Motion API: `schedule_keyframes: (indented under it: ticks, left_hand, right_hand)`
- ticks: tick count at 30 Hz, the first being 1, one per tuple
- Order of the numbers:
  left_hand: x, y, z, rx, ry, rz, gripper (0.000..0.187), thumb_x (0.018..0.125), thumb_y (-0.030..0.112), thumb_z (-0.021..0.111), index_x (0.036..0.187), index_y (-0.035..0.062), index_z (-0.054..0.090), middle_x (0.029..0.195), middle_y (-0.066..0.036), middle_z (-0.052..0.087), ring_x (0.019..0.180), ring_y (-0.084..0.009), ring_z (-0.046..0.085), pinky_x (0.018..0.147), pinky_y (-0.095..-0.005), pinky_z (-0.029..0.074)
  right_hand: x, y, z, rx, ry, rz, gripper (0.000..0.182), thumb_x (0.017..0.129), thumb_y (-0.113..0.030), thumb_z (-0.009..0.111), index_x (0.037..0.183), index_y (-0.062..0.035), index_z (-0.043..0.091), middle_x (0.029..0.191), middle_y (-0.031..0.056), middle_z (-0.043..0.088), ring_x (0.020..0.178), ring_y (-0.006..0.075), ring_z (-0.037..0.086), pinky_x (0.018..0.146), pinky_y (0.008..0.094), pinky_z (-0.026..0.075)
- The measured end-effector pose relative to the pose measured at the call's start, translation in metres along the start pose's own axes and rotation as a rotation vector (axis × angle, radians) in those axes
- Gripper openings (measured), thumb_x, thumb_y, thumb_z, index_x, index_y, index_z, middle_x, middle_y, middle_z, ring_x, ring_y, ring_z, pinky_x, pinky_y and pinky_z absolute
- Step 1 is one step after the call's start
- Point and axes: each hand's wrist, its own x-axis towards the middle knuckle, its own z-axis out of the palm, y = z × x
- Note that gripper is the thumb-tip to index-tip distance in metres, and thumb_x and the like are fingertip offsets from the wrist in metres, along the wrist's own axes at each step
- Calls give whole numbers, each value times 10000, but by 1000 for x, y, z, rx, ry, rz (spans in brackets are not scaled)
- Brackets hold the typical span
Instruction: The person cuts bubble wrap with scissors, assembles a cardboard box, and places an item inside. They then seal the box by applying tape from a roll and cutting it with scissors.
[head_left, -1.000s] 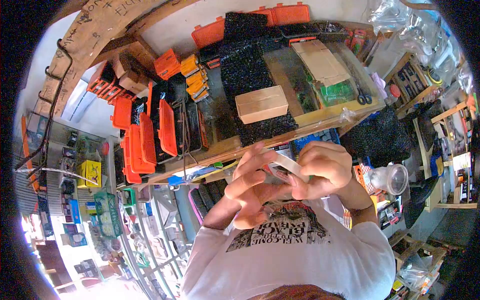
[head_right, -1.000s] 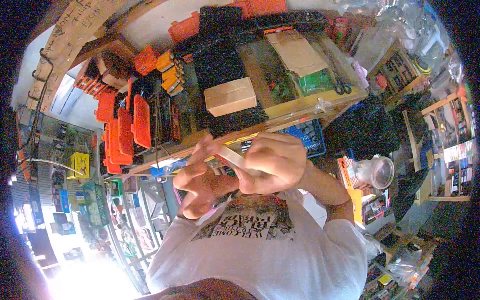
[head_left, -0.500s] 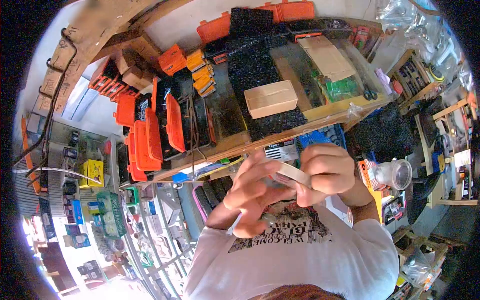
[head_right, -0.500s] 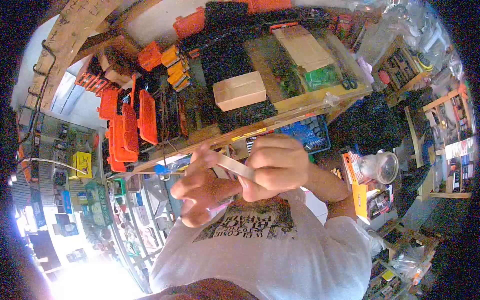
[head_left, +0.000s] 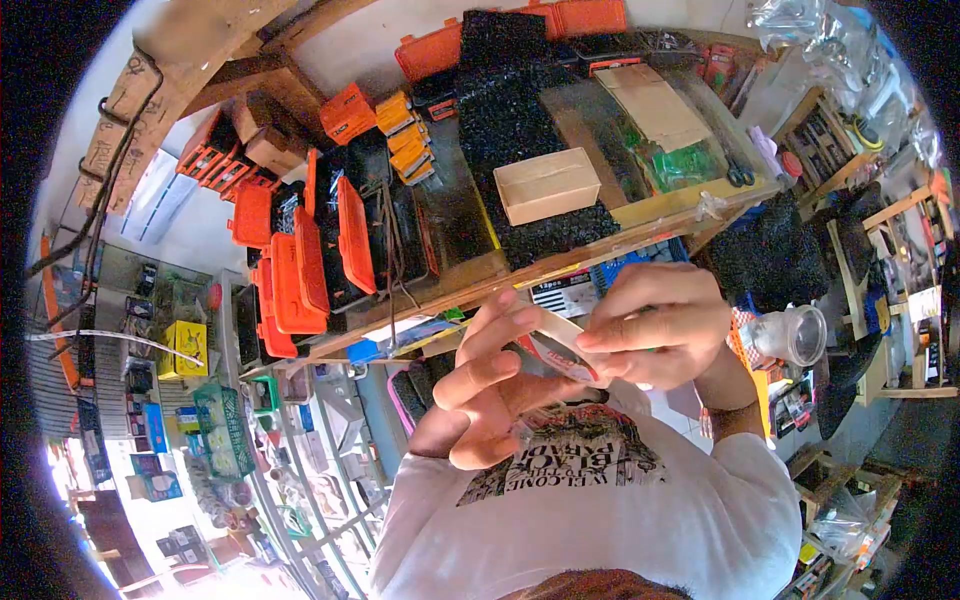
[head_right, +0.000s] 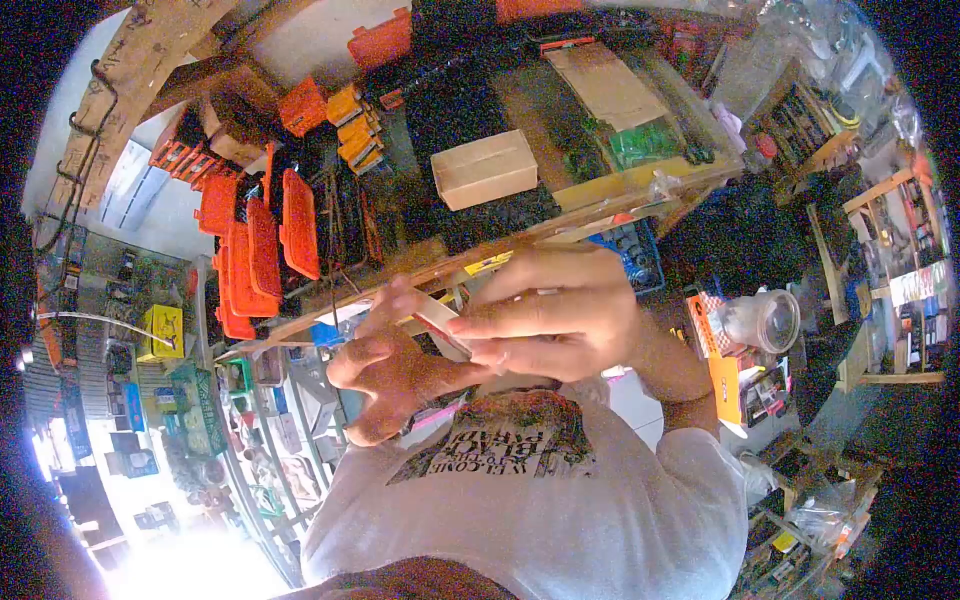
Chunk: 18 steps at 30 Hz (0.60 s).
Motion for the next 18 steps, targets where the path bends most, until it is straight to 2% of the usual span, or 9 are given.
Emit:
schedule_keyframes:
  ticks: [1, 3, 5, 6, 8, 10, 12, 15, 18]
  left_hand:
    - [34, -11, 3, -108, -112, 38, 584, 1064, 473, 415, 1404, 6, 332, 1409, -444, 401, 1328, -523, 457, 1072, -595, 445]
    - [40, -8, 9, -98, -95, -12, 567, 1045, 433, 474, 1420, 33, 331, 1424, -429, 395, 1304, -512, 485, 1052, -597, 464]
    - [9, 10, 20, 129, 100, -106, 588, 979, 330, 622, 1436, 95, 337, 1437, -399, 398, 1280, -487, 516, 1028, -602, 485]
    - [5, 12, 24, 239, 165, -118, 638, 933, 271, 697, 1444, 129, 341, 1443, -381, 402, 1270, -476, 528, 1020, -603, 493]
    - [4, 1, 34, 449, 172, 22, 834, 795, 123, 853, 1457, 207, 353, 1455, -333, 415, 1260, -459, 538, 1016, -598, 500]
    - [20, 19, 24, 498, 6, -141, 1022, 660, 36, 912, 1471, 281, 340, 1434, -280, 448, 1262, -449, 535, 1026, -584, 498]
    - [23, 28, 19, 607, -98, -200, 1125, 605, 13, 943, 1489, 307, 312, 1410, -233, 476, 1247, -439, 545, 1027, -558, 504]
    - [7, 22, 21, 756, -82, -187, 1117, 625, 64, 952, 1492, 268, 277, 1366, -190, 498, 1190, -417, 581, 997, -510, 532]
    - [-2, 1, 36, 822, 54, -175, 1068, 600, 95, 971, 1409, 224, 285, 1322, -218, 511, 1125, -390, 617, 899, -475, 567]
  right_hand:
    - [-1, -1, -2, 43, -12, 9, 290, 752, -116, 850, 1011, -6, 776, 821, 108, 711, 654, 198, 661, 551, 297, 496]
    - [-1, -5, -2, 69, -6, 58, 248, 754, -103, 847, 980, -18, 787, 858, 105, 717, 676, 194, 663, 578, 300, 496]
    - [-4, -4, -4, 86, -13, 87, 230, 749, -98, 847, 955, -14, 790, 854, 106, 716, 674, 196, 665, 586, 304, 500]
    - [-4, -8, -3, 78, -12, 108, 203, 745, -91, 845, 923, -10, 791, 848, 105, 716, 682, 199, 673, 589, 306, 503]
    - [-5, -9, -2, -15, -8, 98, 193, 741, -87, 843, 910, -14, 786, 843, 101, 716, 679, 202, 674, 589, 308, 502]
    - [-6, -12, 0, -119, -11, 105, 169, 743, -80, 835, 891, -24, 775, 838, 95, 715, 673, 205, 674, 588, 310, 501]
    - [-6, -15, 2, -239, -20, 121, 135, 751, -70, 823, 865, -40, 758, 836, 89, 713, 666, 210, 673, 587, 311, 498]
    - [-15, -13, 10, -420, 26, 120, 108, 777, -60, 795, 856, -66, 720, 825, 81, 704, 659, 218, 666, 591, 316, 496]
    - [-20, -13, 9, -429, 41, 197, 73, 847, -44, 730, 880, -70, 669, 824, 84, 678, 695, 241, 661, 620, 327, 502]
